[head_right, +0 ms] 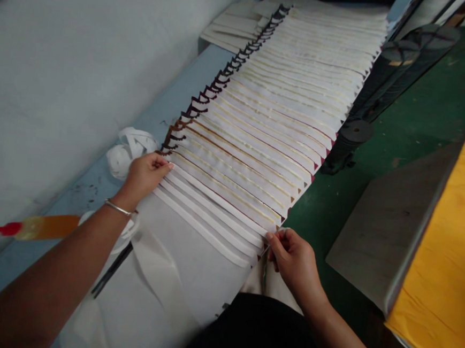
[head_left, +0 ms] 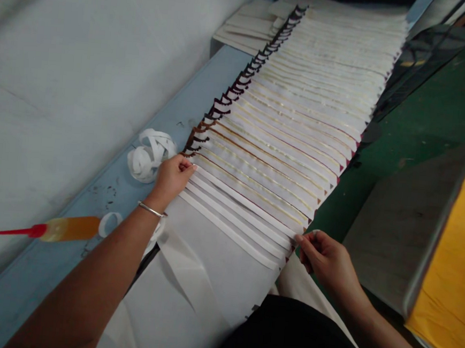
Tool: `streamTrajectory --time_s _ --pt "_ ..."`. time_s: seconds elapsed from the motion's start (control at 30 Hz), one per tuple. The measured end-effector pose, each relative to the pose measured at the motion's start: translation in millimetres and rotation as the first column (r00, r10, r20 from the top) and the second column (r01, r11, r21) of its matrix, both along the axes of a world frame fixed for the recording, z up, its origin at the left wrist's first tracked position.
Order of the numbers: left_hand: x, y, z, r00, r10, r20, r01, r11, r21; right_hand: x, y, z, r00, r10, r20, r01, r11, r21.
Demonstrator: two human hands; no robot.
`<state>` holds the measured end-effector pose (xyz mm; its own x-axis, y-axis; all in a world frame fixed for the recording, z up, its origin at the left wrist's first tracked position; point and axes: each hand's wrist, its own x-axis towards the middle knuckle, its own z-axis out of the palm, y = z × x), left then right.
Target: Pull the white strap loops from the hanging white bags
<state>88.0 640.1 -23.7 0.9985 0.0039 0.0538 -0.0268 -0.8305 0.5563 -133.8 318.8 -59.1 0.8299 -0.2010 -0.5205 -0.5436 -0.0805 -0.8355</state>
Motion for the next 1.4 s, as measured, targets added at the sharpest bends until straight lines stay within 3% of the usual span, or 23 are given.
streamTrajectory --time_s 0.13,0.27,0.33,0.4,0.47,0.5,0.57,0.63,0.67,0.77,0.87,1.03,1.13,1.3,1.4 --pt "-0.9 -0.8 -2.2 1.0 -0.028 -0.003 0.028 0.999 0.018 -1.1 0.9 -4.9 1.0 0.014 -0.005 -0.015 0.995 -0.095" --pt "-3.3 -6.3 0.4 0.998 -0.062 0.009 0.059 0.979 0.194 -1.4 0.9 -14.2 0.993 0.103 0.06 -0.072 0.92 -0.385" --pt "-5.1 -10.8 5.0 0.997 -0.078 0.01 0.07 0.937 0.342 -0.8 -0.6 -14.5 0.984 0.173 0.039 -0.123 0.825 -0.552" --pt "-9.7 -16.0 11.7 0.997 -0.081 0.013 0.066 0.883 0.465 0.5 -1.7 -8.8 0.972 0.233 -0.029 -0.182 0.667 -0.722" --pt "-20.3 -22.1 19.4 0.992 -0.111 0.053 0.064 0.837 0.543 3.5 0.9 1.9 0.943 0.331 0.027 -0.148 0.489 -0.859" --pt "-28.5 -25.8 22.9 0.983 -0.165 0.079 0.092 0.819 0.566 6.1 4.8 8.2 0.904 0.413 0.11 -0.09 0.436 -0.895" --pt "-49.7 -34.1 27.1 0.93 -0.353 0.107 0.23 0.783 0.578 14.0 19.0 19.4 0.756 0.59 0.284 0.008 0.426 -0.905" --pt "-72.6 -42.5 26.5 0.835 -0.541 0.097 0.406 0.726 0.554 24.7 39.5 26.1 0.629 0.703 0.331 -0.019 0.439 -0.898" --pt "-82.6 -46.1 24.6 0.794 -0.601 0.084 0.471 0.698 0.54 30.5 50.3 27.4 0.603 0.734 0.313 -0.056 0.431 -0.901" --pt "-100.2 -52.2 16.7 0.756 -0.653 0.043 0.533 0.653 0.537 45.1 75.9 25.7 0.607 0.76 0.232 -0.13 0.383 -0.914" --pt "-101.5 -52.6 10.5 0.76 -0.65 0.014 0.534 0.636 0.557 51.4 85.1 23.4 0.637 0.751 0.172 -0.142 0.334 -0.932" --pt "-89.8 -50.5 5.4 0.804 -0.593 0.039 0.48 0.686 0.547 53.5 85.7 25.9 0.64 0.759 0.121 -0.119 0.253 -0.96" --pt "-79.1 -38.3 18.6 0.861 -0.505 0.067 0.396 0.746 0.535 55.9 86.8 26.5 0.631 0.77 0.093 -0.112 0.209 -0.971" --pt "-84.2 31.9 71.2 0.947 -0.293 0.131 0.212 0.877 0.431 58.8 80.3 26.2 0.612 0.787 0.074 -0.114 0.181 -0.977" --pt "-107.4 77.9 85.1 0.977 -0.204 0.056 0.171 0.917 0.361 62.8 84.9 29.8 0.579 0.802 0.148 -0.124 0.266 -0.956"
